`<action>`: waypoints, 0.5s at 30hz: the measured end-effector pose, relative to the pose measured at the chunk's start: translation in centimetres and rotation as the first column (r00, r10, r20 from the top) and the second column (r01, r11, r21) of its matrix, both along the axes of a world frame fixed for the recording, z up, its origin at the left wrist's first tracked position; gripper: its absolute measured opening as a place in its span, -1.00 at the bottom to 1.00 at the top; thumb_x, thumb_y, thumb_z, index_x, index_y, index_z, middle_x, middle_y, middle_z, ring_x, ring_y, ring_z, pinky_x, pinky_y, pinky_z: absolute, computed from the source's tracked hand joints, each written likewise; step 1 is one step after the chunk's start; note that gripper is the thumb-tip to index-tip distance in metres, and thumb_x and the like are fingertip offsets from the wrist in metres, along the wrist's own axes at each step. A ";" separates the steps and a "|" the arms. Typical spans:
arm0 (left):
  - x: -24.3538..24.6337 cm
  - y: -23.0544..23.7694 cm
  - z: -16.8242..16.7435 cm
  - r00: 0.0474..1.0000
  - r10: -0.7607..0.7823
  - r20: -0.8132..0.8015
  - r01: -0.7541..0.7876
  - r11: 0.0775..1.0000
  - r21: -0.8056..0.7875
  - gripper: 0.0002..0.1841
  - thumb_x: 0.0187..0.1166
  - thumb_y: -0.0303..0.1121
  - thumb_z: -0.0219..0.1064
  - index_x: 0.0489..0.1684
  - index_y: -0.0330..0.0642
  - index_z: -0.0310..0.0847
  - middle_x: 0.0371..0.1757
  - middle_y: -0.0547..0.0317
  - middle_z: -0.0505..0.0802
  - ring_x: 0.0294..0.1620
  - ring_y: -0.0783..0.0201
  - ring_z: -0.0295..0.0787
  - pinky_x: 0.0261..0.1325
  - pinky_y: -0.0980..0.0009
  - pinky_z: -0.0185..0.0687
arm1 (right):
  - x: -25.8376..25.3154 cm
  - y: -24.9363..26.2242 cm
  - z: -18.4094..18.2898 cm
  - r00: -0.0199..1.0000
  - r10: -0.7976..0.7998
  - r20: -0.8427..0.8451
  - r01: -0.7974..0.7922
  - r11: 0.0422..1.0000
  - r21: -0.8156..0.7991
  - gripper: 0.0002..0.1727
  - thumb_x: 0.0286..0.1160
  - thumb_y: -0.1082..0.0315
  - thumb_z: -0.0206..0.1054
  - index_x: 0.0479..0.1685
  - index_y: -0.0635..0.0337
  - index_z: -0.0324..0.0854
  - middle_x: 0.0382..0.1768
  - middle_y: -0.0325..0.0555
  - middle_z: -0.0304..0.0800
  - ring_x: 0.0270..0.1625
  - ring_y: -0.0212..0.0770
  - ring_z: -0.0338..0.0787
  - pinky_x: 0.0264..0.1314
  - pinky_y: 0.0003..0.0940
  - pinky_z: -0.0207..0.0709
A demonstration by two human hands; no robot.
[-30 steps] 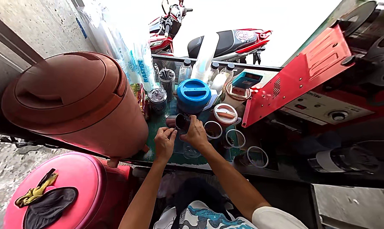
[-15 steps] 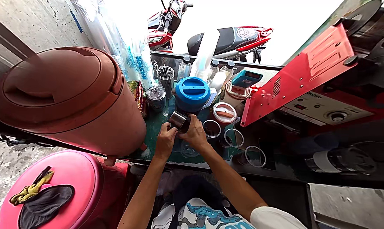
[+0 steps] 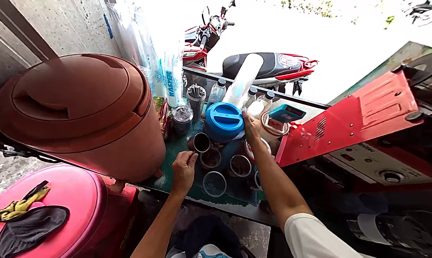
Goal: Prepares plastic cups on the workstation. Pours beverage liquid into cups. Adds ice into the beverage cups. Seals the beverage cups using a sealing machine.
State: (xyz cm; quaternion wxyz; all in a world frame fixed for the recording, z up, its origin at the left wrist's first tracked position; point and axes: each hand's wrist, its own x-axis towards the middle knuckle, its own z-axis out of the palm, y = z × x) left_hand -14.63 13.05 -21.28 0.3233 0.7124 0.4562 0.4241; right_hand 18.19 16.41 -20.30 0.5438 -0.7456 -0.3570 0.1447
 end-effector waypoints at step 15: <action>-4.1 1.9 2.6 0.993 0.102 -0.056 -0.113 0.959 -0.260 -0.64 0.79 -0.15 0.18 -0.01 -0.27 0.78 -0.24 0.05 0.85 -0.24 0.29 0.81 -0.01 0.31 0.75 | -4.2 3.3 9.5 0.987 0.100 0.126 -0.121 0.977 0.173 -0.42 0.29 -0.09 0.60 -0.84 -0.06 0.37 -0.82 -0.45 0.40 -0.75 -0.48 0.37 -0.58 -0.37 0.39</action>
